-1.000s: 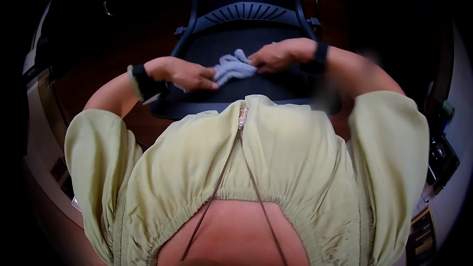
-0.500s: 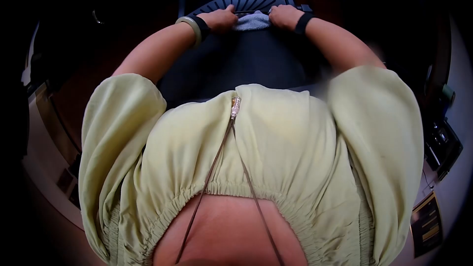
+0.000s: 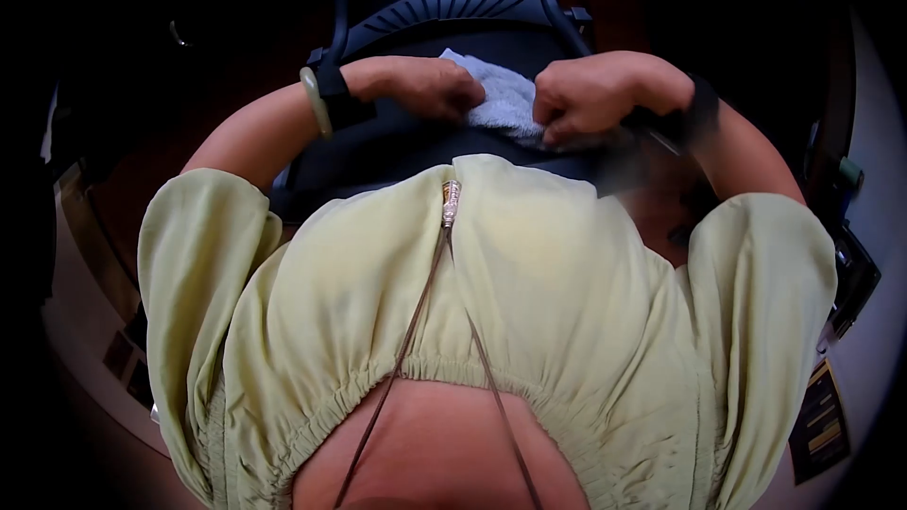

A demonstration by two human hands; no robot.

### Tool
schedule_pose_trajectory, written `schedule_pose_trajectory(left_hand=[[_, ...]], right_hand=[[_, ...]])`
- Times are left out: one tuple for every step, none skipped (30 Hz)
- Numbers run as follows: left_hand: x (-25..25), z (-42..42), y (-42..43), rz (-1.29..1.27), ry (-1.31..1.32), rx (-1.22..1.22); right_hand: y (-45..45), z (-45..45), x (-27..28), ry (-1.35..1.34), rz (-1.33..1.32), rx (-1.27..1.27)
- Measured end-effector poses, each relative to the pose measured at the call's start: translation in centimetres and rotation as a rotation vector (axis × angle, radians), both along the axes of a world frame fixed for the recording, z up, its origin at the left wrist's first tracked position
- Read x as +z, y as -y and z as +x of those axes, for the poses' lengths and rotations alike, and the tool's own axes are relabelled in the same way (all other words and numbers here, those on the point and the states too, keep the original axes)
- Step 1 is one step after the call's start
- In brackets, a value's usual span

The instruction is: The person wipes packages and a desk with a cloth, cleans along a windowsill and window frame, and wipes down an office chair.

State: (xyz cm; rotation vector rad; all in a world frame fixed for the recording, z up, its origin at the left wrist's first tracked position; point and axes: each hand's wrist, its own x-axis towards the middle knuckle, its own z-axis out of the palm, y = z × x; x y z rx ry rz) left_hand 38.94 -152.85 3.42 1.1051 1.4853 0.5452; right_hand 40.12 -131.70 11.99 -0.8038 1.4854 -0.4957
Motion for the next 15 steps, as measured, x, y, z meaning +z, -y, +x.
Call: schedule_pose_trajectory(left_hand=[[2.0, -0.7, 0.6, -0.089, 0.112, -0.058], [4.1, -1.1, 1.0, -0.181, 0.222, -0.099], [4.6, -1.7, 2.3, -0.199, 0.299, -0.089], [5.6, -2.4, 3.8, -0.220, 0.376, -0.078], [7.0, -3.2, 5.7, -0.252, 0.300, 0.019], [9.7, -4.4, 7.4, -0.272, 0.207, 0.118], [11.5, -5.3, 9.7, -0.277, 0.175, 0.264], [13.5, -6.5, 12.0, -0.229, 0.056, 0.283], [15.2, -6.7, 14.3, -0.068, -0.112, 0.350], [15.9, -7.0, 16.3, -0.027, -0.127, 0.339], [16.4, -6.5, 18.2, 0.021, -0.179, 0.353], [17.0, -5.6, 19.5, 0.071, -0.232, 0.366], [17.0, -4.9, 20.5, -0.021, -0.218, 0.385], [17.2, -4.2, 21.2, -0.111, -0.204, 0.403], [16.9, -3.1, 21.6, -0.197, -0.169, 0.460]], right_hand=[[0.3, -0.4, 0.2, 0.050, -0.039, -0.030], [0.1, -0.6, 0.3, 0.098, -0.083, -0.044], [0.3, -1.1, 0.4, 0.147, -0.127, -0.058], [0.6, -1.7, 0.2, 0.169, -0.147, -0.174], [1.4, -2.2, -0.3, 0.194, -0.169, -0.288], [2.5, -2.9, -0.8, 0.223, -0.189, -0.406], [3.8, -4.2, -1.0, 0.115, -0.222, -0.385], [5.5, -5.2, -1.1, 0.029, -0.310, -0.412], [7.4, -5.9, -1.2, -0.031, -0.374, -0.410], [9.3, -6.7, -1.6, -0.093, -0.436, -0.407], [11.4, -7.6, -2.1, -0.169, -0.530, -0.410], [13.3, -8.3, -2.5, -0.245, -0.623, -0.413], [15.6, -9.1, -3.5, -0.295, -0.705, -0.392], [17.6, -9.7, -3.3, -0.350, -0.719, -0.355], [19.5, -10.0, -4.5, -0.348, -0.736, -0.279]])
